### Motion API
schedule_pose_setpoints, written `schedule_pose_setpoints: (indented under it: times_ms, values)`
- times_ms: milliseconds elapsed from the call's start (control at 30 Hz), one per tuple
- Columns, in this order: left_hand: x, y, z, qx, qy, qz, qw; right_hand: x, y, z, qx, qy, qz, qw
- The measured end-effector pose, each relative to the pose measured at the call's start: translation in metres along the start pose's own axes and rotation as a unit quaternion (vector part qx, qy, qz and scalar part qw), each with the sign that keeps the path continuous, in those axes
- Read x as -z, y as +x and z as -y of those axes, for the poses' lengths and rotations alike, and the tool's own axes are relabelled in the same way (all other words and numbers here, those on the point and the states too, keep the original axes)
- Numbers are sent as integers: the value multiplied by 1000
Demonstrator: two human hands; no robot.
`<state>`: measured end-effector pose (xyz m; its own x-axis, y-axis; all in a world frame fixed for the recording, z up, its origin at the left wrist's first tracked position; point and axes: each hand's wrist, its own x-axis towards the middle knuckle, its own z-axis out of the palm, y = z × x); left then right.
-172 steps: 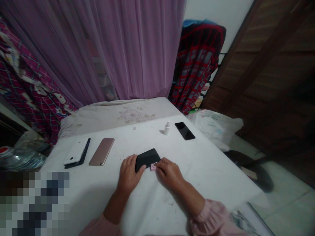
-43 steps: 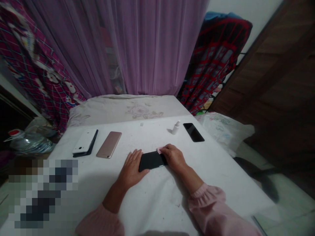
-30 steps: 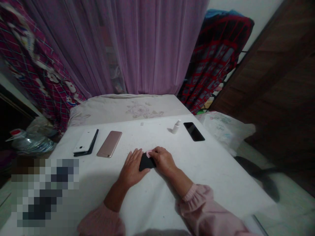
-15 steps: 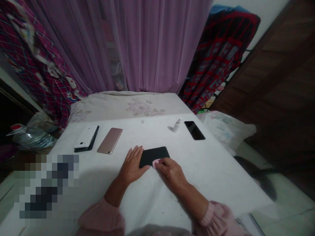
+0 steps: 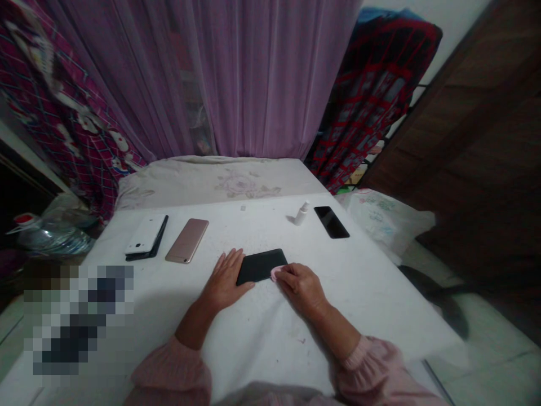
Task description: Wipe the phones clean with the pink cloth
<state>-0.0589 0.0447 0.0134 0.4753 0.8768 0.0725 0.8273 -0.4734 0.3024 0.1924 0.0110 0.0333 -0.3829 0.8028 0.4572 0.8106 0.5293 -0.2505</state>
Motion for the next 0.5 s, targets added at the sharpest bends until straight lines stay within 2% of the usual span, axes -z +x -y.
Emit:
schedule_pose_setpoints:
  times_ms: [133,367,433,500]
  values:
    - [0,0,-1,1,-3,-5,1000,2,-4,-7,-8,-17,-16,1000]
    - [1,1,-2,4,8,-1,1000,-22,15,37,51,-23,-38,998]
    - [3,1,-2,5,7,6,1000,-21,14,34,45,-21,-28,998]
    - [4,0,-2,4,4,9,1000,-12,8,19,25,-18,-15,999]
